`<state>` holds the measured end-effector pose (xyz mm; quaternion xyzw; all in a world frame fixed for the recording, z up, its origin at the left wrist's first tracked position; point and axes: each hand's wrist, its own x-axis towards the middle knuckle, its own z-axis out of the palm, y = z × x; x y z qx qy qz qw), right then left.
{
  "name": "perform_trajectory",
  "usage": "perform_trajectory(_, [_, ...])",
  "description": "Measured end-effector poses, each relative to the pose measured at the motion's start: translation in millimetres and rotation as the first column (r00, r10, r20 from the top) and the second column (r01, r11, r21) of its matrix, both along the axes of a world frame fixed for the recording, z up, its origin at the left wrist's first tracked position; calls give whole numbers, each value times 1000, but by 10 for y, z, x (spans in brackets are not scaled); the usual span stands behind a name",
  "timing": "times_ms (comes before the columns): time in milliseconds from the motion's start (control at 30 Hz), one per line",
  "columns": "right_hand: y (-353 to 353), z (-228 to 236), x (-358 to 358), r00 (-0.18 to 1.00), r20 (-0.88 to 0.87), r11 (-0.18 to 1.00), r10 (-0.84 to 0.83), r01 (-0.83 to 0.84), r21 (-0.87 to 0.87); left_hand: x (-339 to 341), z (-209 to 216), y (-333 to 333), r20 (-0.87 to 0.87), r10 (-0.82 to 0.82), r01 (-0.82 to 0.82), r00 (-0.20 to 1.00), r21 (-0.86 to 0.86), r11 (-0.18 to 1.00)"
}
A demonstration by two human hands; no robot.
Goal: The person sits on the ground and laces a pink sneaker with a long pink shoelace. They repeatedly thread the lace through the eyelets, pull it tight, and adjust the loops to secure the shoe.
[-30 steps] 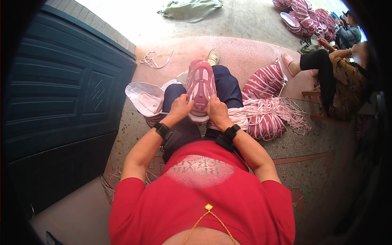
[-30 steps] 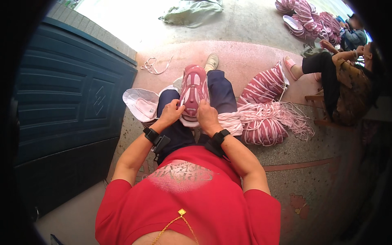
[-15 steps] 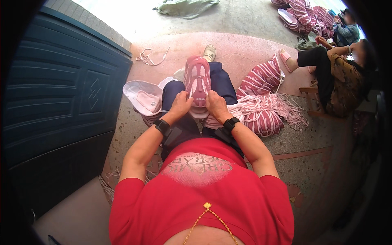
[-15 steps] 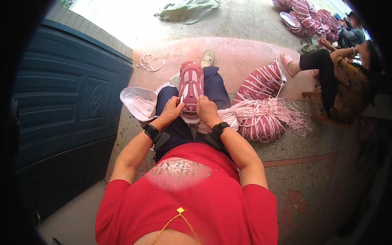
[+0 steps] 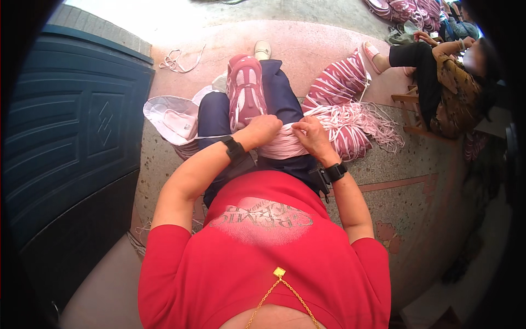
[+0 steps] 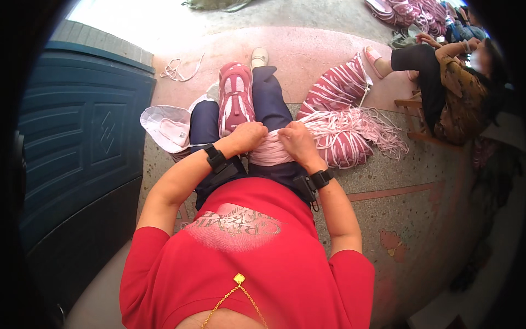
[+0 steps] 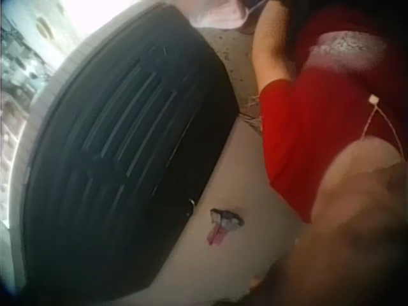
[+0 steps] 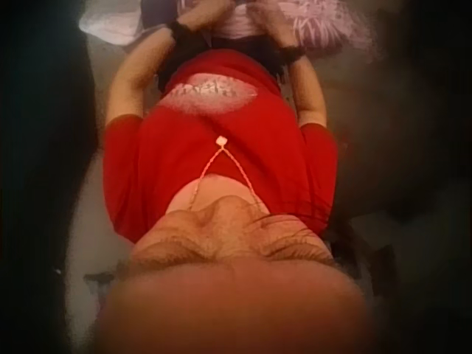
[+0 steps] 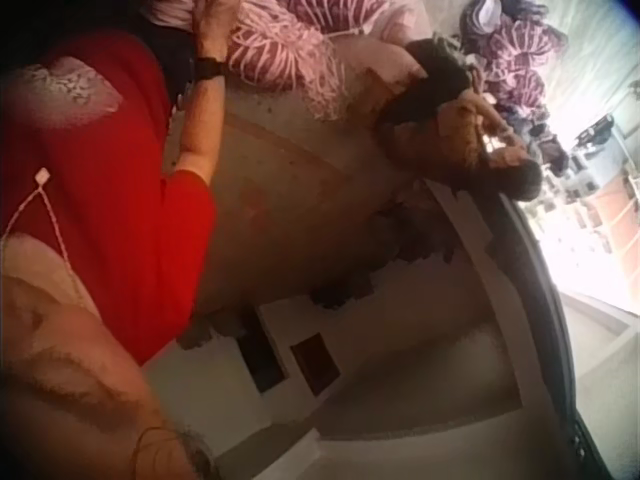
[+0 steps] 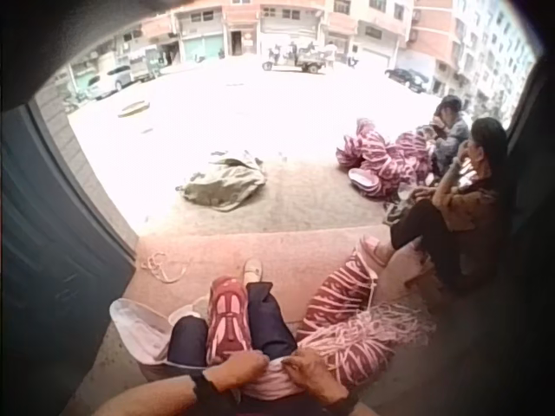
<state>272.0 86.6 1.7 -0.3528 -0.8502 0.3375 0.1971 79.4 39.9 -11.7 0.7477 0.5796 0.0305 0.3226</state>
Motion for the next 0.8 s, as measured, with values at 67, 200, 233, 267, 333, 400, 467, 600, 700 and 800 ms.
perform_trajectory(67, [-35, -19, -31, 1000, 14, 1000, 21, -21, 16, 6, 14, 16, -69, -53, 50, 996, -37, 998])
perform_trajectory(200, [-45, 93, -146, 991, 30, 988, 133, -135, 81, -139, -31, -108, 246, 34, -60, 969, 98, 993])
perform_trajectory(233, [-26, 104, -191, 987, -3, 978, 161, -159, 132, -140, 144, -86, 375, 136, -137, 917, -24, 990])
perform_trajectory(267, [2, 156, -256, 979, -39, 964, 201, -191, 185, -172, 307, -73, 478, 258, -208, 840, -155, 966])
perform_trajectory(333, [128, 439, -312, 985, -146, 920, 90, -139, -366, -268, 620, 15, 686, 436, -264, 582, -347, 900])
perform_trajectory(400, [312, 908, -374, 959, -284, 853, 13, -159, -496, -335, 1262, 181, 739, 460, -212, 493, -411, 887])
perform_trajectory(467, [531, 1389, -448, 947, -311, 941, 76, -172, -292, -442, 1674, 288, 807, 399, -151, 436, -371, 916])
perform_trajectory(600, [958, 1959, -396, 748, -619, 969, -241, 214, -119, -793, 1910, 332, 740, 433, -130, 515, -432, 893])
perform_trajectory(700, [1261, 1924, -202, 812, -499, 949, -304, 302, -87, -1027, 1703, 137, 724, 509, -214, 467, -465, 859])
perform_trajectory(800, [1289, 1202, -46, 950, 172, 963, -262, 246, 109, -1120, 1342, 20, 603, 677, -296, 423, -614, 732])
